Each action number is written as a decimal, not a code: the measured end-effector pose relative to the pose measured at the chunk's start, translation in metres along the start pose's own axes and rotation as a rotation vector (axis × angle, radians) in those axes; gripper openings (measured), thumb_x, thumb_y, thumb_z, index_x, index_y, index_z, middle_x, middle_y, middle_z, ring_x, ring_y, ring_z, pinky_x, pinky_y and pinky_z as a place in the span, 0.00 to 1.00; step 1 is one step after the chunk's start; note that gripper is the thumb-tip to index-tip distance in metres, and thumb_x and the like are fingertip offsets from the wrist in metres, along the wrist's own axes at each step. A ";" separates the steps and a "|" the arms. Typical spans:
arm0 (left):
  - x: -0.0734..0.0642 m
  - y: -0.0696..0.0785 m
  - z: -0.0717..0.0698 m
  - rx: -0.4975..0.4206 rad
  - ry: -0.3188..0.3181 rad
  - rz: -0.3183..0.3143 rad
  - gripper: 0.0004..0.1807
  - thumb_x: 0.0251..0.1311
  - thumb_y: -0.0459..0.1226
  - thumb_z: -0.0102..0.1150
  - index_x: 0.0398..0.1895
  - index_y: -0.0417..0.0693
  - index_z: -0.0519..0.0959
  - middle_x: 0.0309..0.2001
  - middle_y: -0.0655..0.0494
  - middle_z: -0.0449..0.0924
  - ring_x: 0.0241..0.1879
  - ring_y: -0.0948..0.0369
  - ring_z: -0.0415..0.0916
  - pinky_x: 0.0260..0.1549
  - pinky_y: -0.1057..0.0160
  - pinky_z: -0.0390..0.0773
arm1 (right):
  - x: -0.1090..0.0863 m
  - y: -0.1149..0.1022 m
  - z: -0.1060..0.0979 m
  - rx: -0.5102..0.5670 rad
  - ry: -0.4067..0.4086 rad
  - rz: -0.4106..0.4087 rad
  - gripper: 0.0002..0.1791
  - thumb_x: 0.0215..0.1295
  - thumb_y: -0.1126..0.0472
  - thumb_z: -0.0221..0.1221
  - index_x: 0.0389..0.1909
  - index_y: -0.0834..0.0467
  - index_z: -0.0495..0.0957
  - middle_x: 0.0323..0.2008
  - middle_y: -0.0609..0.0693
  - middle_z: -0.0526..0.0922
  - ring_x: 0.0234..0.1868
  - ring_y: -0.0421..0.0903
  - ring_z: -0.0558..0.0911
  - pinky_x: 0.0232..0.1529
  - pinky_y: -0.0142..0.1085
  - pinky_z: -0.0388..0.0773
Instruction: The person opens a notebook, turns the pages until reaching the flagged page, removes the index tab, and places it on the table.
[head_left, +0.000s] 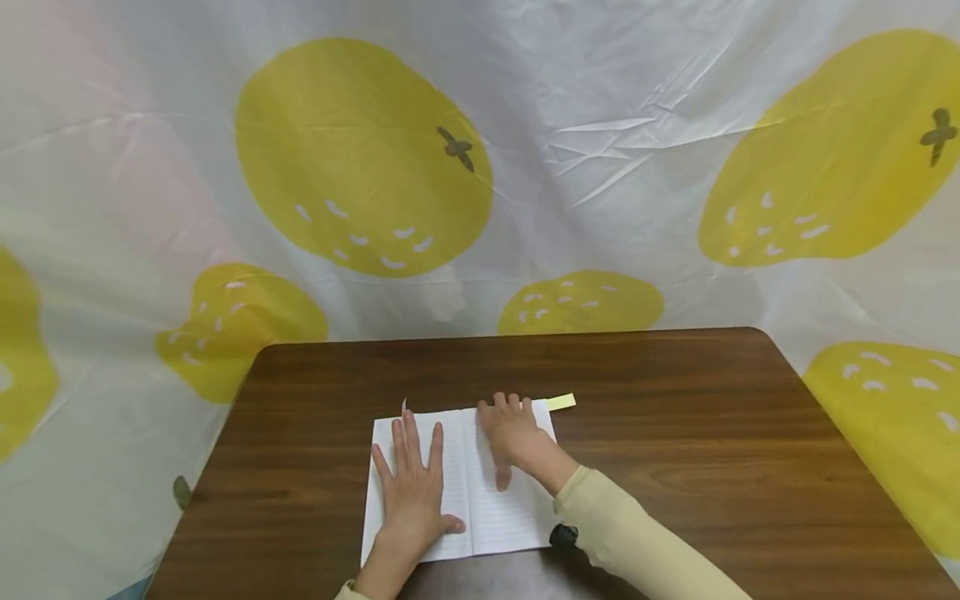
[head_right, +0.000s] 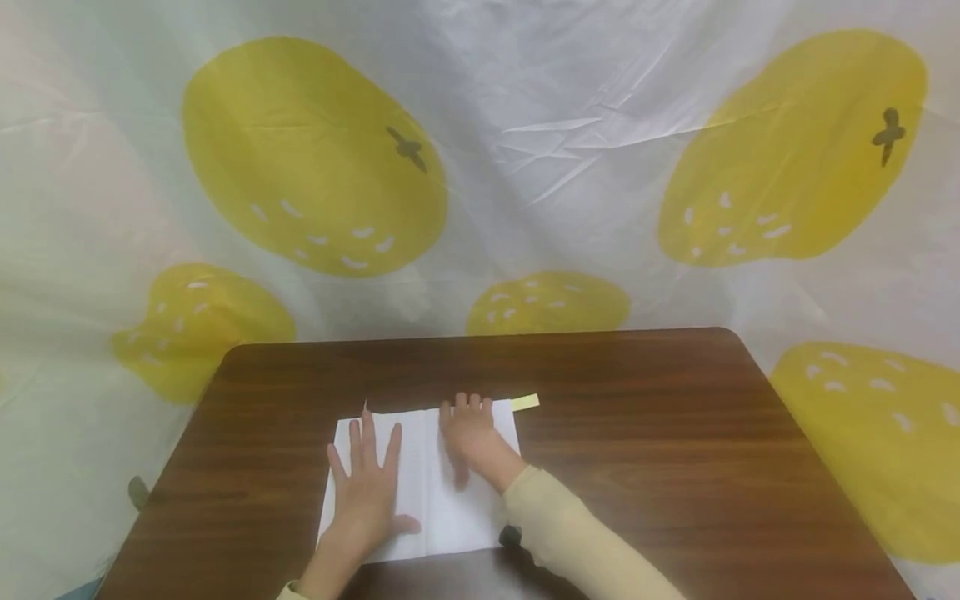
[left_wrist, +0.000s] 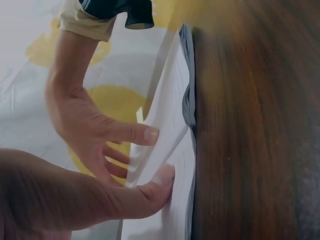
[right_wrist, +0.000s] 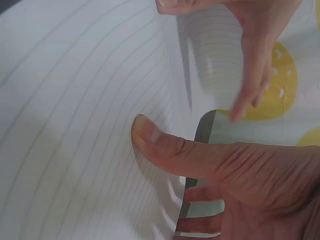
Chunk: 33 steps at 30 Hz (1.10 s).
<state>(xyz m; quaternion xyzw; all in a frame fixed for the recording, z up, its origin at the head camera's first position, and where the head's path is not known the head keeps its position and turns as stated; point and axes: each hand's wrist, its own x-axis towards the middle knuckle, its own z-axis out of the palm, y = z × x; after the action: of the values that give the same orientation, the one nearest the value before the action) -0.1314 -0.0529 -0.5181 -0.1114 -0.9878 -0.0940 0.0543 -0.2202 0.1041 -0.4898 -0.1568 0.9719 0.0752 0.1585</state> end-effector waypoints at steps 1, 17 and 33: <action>0.000 0.000 0.000 0.008 -0.006 0.002 0.76 0.16 0.57 0.87 0.77 0.40 0.60 0.78 0.24 0.39 0.78 0.30 0.41 0.66 0.22 0.46 | -0.002 0.000 0.000 -0.001 0.010 -0.003 0.71 0.19 0.44 0.87 0.72 0.56 0.63 0.64 0.59 0.71 0.65 0.59 0.70 0.66 0.53 0.66; 0.005 -0.005 -0.004 -0.202 -0.316 -0.093 0.58 0.37 0.53 0.80 0.76 0.50 0.64 0.76 0.26 0.52 0.71 0.23 0.52 0.54 0.19 0.64 | -0.027 0.009 0.011 0.063 0.149 0.006 0.75 0.19 0.43 0.87 0.75 0.63 0.61 0.63 0.60 0.74 0.63 0.60 0.71 0.60 0.52 0.67; -0.001 -0.005 -0.002 -0.284 -0.282 -0.087 0.52 0.41 0.49 0.79 0.74 0.48 0.68 0.74 0.22 0.53 0.68 0.18 0.52 0.48 0.18 0.67 | -0.076 0.023 0.034 0.263 0.327 0.041 0.66 0.34 0.50 0.84 0.73 0.69 0.59 0.58 0.66 0.76 0.54 0.68 0.76 0.53 0.59 0.70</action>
<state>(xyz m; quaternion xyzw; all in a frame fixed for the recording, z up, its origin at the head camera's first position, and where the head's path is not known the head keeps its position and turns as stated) -0.1315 -0.0583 -0.5174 -0.0871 -0.9664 -0.2178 -0.1051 -0.1502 0.1536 -0.4941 -0.1252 0.9891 -0.0755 0.0163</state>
